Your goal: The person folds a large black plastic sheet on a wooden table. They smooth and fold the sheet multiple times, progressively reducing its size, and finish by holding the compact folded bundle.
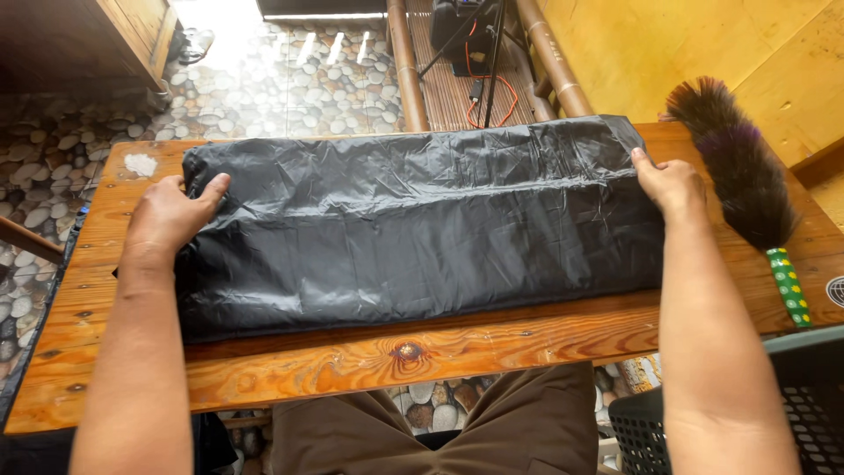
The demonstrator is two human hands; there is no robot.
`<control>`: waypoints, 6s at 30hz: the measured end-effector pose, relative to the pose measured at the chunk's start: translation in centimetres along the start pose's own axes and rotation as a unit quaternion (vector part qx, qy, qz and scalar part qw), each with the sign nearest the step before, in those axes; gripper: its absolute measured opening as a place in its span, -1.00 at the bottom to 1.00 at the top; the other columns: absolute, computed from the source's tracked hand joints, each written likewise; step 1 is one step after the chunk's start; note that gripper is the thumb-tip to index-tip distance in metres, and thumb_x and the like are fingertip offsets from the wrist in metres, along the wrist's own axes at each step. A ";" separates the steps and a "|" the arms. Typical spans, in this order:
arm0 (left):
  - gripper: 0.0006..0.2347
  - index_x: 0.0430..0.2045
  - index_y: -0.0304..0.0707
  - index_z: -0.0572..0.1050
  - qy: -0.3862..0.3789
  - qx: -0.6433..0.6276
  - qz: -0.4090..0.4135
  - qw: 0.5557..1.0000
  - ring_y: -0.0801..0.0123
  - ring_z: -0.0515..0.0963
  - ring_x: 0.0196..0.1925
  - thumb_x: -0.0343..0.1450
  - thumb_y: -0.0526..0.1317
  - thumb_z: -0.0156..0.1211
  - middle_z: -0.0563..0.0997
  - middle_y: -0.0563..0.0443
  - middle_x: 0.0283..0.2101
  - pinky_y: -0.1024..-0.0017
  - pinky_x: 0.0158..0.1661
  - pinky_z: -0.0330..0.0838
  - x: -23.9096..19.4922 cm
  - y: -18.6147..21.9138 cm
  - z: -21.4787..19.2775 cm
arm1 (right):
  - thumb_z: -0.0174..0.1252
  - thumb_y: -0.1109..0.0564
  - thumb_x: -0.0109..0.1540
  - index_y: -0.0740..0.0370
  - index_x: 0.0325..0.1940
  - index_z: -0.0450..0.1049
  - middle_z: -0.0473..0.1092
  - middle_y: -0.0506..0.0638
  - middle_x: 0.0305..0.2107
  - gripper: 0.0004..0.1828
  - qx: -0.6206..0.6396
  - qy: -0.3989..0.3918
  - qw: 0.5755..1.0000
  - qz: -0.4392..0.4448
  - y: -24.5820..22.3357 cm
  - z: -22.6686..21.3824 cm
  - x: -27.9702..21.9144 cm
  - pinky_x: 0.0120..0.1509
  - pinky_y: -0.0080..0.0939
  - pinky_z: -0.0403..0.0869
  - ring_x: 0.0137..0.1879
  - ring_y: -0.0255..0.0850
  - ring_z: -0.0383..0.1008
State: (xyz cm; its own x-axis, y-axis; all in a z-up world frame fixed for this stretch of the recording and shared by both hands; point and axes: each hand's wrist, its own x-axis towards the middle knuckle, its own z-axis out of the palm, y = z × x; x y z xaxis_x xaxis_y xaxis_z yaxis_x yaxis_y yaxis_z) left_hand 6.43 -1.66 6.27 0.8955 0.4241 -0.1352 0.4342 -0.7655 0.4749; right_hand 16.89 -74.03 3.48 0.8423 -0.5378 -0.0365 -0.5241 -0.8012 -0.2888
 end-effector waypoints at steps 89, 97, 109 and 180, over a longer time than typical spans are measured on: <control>-0.39 0.39 -0.09 0.27 0.030 0.074 0.485 0.871 -0.02 0.06 0.63 0.34 -0.35 0.10 0.24 -0.17 0.52 -0.01 0.53 -0.20 -7.3 -10.1 -1.9 | -0.04 0.07 0.28 -0.13 0.40 0.36 0.29 -0.07 0.37 -0.43 -0.157 -0.074 0.934 -0.312 -3.9 -13.8 -18.7 0.45 0.13 0.23 0.43 -0.06 0.26; -0.71 0.25 -0.45 0.60 0.217 0.053 0.450 0.865 -0.10 0.65 0.18 0.63 -0.32 0.30 0.68 -0.37 0.20 0.12 0.20 0.50 -12.1 -5.3 -3.2 | -0.15 -0.32 0.34 -0.17 0.60 -0.12 -0.16 -0.02 0.54 -0.23 -0.157 -0.229 0.822 -0.497 -16.6 -6.8 -27.2 0.64 0.13 -0.26 0.64 -0.10 -0.30; -0.37 0.30 -0.27 0.34 0.035 0.080 0.561 0.823 0.14 0.31 0.47 0.36 0.07 0.22 0.40 -0.16 0.38 0.15 0.41 0.10 -16.9 -2.9 1.2 | -0.10 -0.34 0.35 -0.07 0.55 0.11 -0.01 0.06 0.50 -0.27 -0.028 -0.149 0.807 -0.571 -16.8 4.1 -28.8 0.61 0.10 -0.23 0.63 0.01 -0.21; -0.47 0.30 -0.38 0.43 0.086 0.190 0.537 0.818 0.03 0.60 0.11 0.49 0.01 0.22 0.58 -0.20 0.22 0.14 0.05 0.46 -12.1 15.0 -2.9 | 0.18 -0.02 0.30 0.14 0.15 0.54 0.57 0.05 -0.05 -0.62 -0.047 -0.146 0.868 -0.473 -13.4 -10.9 -17.9 0.17 -0.11 0.34 0.08 -0.05 0.53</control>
State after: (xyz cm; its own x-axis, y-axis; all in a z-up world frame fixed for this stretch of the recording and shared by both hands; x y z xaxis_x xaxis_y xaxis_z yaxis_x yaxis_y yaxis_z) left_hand 1.80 -16.93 17.55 0.7676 -0.5545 0.3215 -0.5652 -0.8221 -0.0686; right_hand 7.45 -56.47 18.41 0.8901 0.4505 -0.0700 0.4227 -0.8730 -0.2431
